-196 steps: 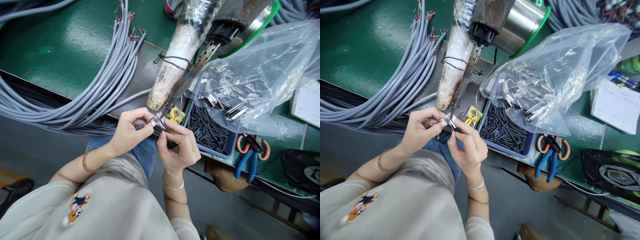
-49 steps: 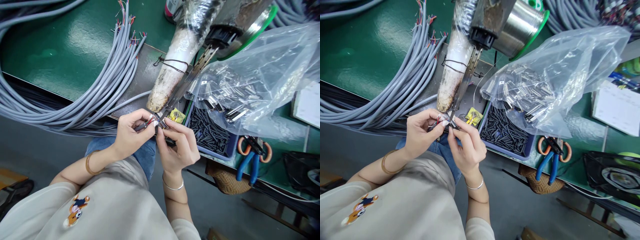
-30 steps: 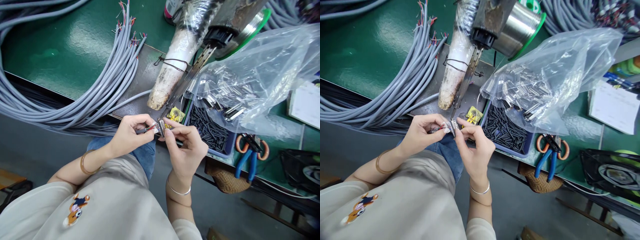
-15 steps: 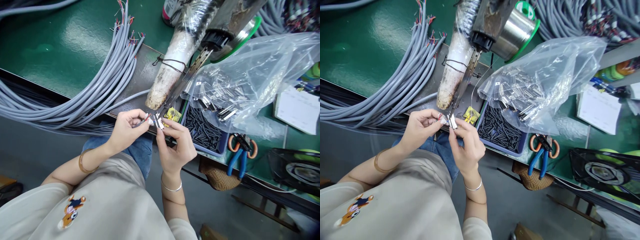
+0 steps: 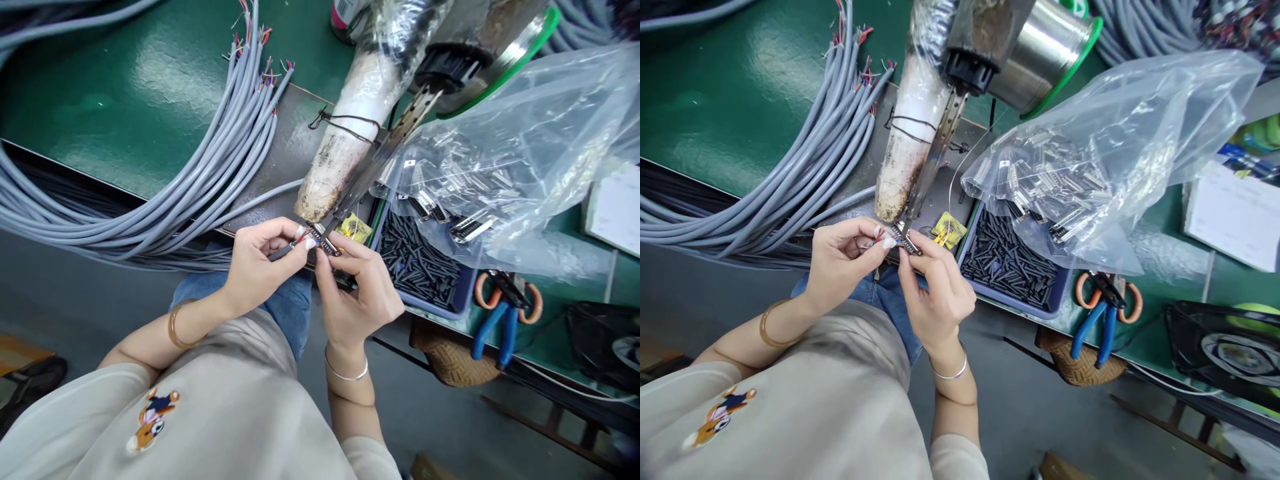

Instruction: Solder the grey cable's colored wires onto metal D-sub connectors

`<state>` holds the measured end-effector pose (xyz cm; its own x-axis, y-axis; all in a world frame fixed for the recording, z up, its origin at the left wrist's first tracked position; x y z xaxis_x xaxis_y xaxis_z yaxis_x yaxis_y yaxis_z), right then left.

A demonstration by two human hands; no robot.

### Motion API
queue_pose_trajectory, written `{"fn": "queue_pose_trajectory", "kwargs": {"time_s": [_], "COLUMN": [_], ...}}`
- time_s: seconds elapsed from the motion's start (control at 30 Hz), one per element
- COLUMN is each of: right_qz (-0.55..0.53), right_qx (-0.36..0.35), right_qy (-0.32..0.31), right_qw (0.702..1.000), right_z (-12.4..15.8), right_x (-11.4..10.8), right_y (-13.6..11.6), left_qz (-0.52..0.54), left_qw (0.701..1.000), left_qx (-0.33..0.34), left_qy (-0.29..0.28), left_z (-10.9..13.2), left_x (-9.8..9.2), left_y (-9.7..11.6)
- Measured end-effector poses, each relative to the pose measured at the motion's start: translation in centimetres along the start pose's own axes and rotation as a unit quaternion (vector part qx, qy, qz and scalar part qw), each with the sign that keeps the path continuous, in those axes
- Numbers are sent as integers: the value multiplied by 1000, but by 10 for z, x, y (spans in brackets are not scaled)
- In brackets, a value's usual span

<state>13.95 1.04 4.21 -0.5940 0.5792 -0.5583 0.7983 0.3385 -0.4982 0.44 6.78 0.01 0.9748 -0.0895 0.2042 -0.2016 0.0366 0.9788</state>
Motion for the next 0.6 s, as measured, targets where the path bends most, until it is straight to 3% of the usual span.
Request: {"fn": "queue_pose_trajectory", "kwargs": {"time_s": [0.37, 0.5, 0.6], "right_qz": [68, 52, -3], "right_qx": [-81, -79, -34], "right_qy": [-14, -10, -22], "right_qw": [994, 996, 999], "right_z": [9, 12, 21], "right_x": [2, -1, -10], "right_y": [-11, -8, 8], "left_qz": [-19, -15, -15], "left_qw": [1000, 1000, 999], "left_qx": [5, -12, -21], "left_qy": [8, -1, -28], "left_z": [2, 3, 5], "left_x": [1, 2, 3], "left_y": [1, -1, -1]}}
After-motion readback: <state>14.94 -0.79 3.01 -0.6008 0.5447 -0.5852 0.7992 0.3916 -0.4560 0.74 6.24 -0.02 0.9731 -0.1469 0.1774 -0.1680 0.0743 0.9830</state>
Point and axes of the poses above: each hand's wrist, its own z-axis away from the middle knuckle, its own x-axis out of the palm, y = z × x, the point moved 7 cm from there along -z, towards the middle knuckle, and after that the axes turned 2 degrees about z, right-handed, at the moved point
